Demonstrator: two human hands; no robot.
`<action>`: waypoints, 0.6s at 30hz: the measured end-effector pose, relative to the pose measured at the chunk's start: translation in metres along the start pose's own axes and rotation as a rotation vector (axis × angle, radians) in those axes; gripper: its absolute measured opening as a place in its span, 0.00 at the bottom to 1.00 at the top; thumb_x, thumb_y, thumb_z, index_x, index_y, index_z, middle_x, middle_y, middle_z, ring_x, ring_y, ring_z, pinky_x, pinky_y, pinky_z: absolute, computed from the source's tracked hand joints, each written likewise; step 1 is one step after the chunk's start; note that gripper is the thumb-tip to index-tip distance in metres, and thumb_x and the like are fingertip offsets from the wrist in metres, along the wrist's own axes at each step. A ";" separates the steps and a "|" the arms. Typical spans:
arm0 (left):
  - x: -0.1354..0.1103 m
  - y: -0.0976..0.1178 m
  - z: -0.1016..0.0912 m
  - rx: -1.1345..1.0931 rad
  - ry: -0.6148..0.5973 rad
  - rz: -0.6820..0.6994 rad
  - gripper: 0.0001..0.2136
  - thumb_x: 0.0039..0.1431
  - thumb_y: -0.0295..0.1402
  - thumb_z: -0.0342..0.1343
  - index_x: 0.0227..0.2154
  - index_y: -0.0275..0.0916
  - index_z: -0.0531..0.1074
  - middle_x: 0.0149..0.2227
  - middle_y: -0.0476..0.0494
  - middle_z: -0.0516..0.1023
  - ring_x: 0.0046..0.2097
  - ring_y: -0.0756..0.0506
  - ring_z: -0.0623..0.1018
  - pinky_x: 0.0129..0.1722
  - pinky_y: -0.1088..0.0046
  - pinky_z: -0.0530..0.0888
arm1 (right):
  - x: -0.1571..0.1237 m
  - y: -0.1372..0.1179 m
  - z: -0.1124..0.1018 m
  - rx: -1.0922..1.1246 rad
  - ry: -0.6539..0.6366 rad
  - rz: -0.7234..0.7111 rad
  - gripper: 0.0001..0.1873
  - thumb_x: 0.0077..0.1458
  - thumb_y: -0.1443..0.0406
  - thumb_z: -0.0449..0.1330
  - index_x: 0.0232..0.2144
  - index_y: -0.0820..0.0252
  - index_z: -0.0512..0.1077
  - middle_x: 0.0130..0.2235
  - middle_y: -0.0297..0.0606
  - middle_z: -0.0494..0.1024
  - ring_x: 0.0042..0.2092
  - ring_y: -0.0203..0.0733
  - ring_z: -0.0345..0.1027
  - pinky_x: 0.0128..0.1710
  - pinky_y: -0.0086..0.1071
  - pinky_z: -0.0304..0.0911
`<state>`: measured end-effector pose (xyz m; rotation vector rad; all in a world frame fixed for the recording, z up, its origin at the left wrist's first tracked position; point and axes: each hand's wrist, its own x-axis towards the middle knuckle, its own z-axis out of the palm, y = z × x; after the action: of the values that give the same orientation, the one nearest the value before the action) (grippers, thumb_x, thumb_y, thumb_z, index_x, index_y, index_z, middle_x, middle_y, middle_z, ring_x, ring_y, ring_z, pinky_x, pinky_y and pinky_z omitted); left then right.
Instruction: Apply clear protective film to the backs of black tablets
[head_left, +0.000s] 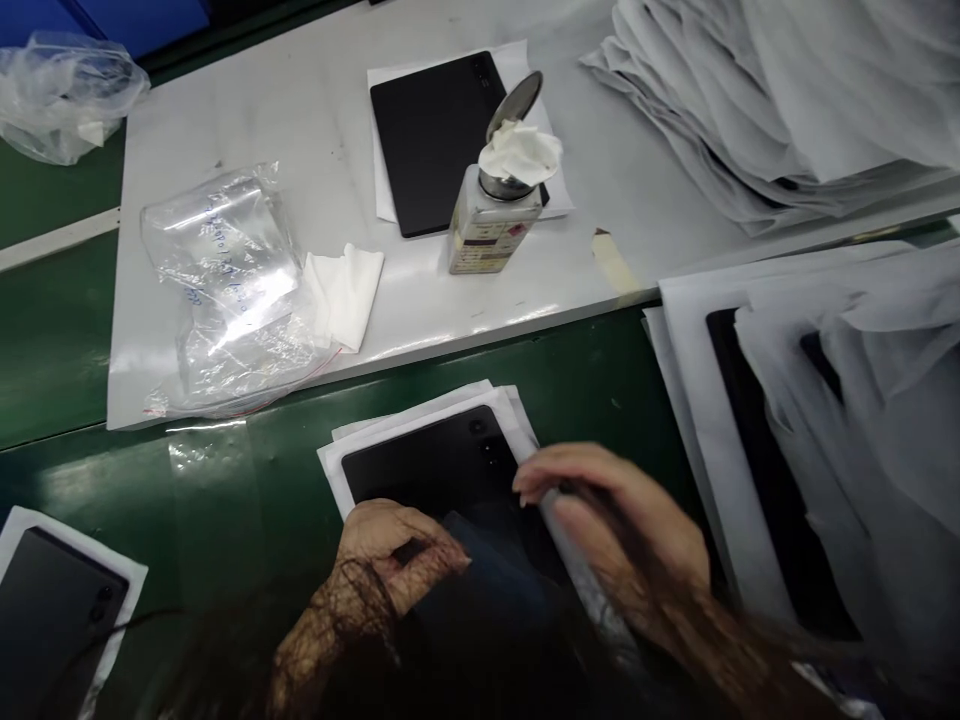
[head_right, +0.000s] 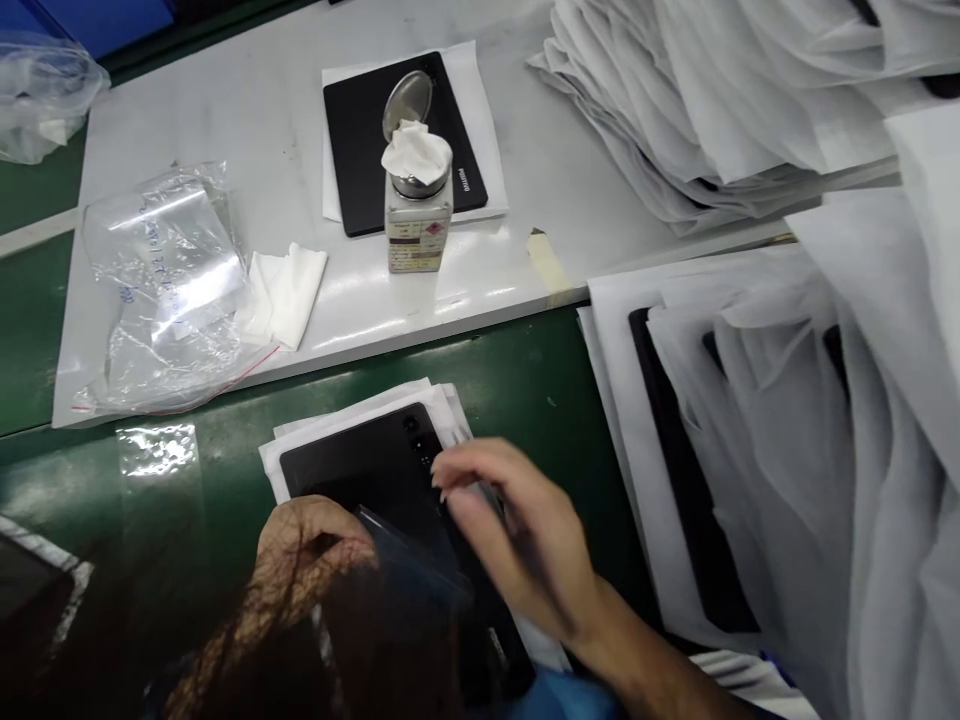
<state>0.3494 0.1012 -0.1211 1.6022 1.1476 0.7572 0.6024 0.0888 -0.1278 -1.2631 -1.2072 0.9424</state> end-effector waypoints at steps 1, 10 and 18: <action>-0.003 -0.004 0.001 -0.035 0.029 0.025 0.23 0.80 0.57 0.71 0.29 0.55 0.95 0.22 0.43 0.91 0.20 0.40 0.87 0.19 0.66 0.81 | -0.007 -0.007 0.001 -0.048 -0.118 -0.012 0.19 0.70 0.57 0.80 0.60 0.28 0.96 0.40 0.35 0.96 0.33 0.55 0.92 0.34 0.43 0.95; -0.004 0.001 -0.004 -0.245 -0.032 -0.008 0.07 0.68 0.39 0.82 0.47 0.47 0.99 0.36 0.41 1.00 0.29 0.39 0.94 0.31 0.68 0.90 | -0.035 -0.008 0.021 -0.008 -0.308 0.070 0.33 0.76 0.56 0.75 0.75 0.09 0.83 0.36 0.24 0.93 0.29 0.49 0.90 0.37 0.38 0.94; -0.010 -0.002 -0.001 -0.302 0.020 -0.147 0.05 0.71 0.37 0.81 0.38 0.45 1.00 0.36 0.39 1.01 0.35 0.36 0.98 0.36 0.67 0.94 | -0.023 -0.003 -0.005 -0.084 -0.251 -0.053 0.26 0.82 0.36 0.69 0.71 0.30 0.91 0.50 0.40 0.95 0.42 0.50 0.89 0.42 0.39 0.91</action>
<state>0.3448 0.0922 -0.1220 1.2488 1.0943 0.8083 0.6029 0.0656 -0.1276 -1.1973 -1.4814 1.0433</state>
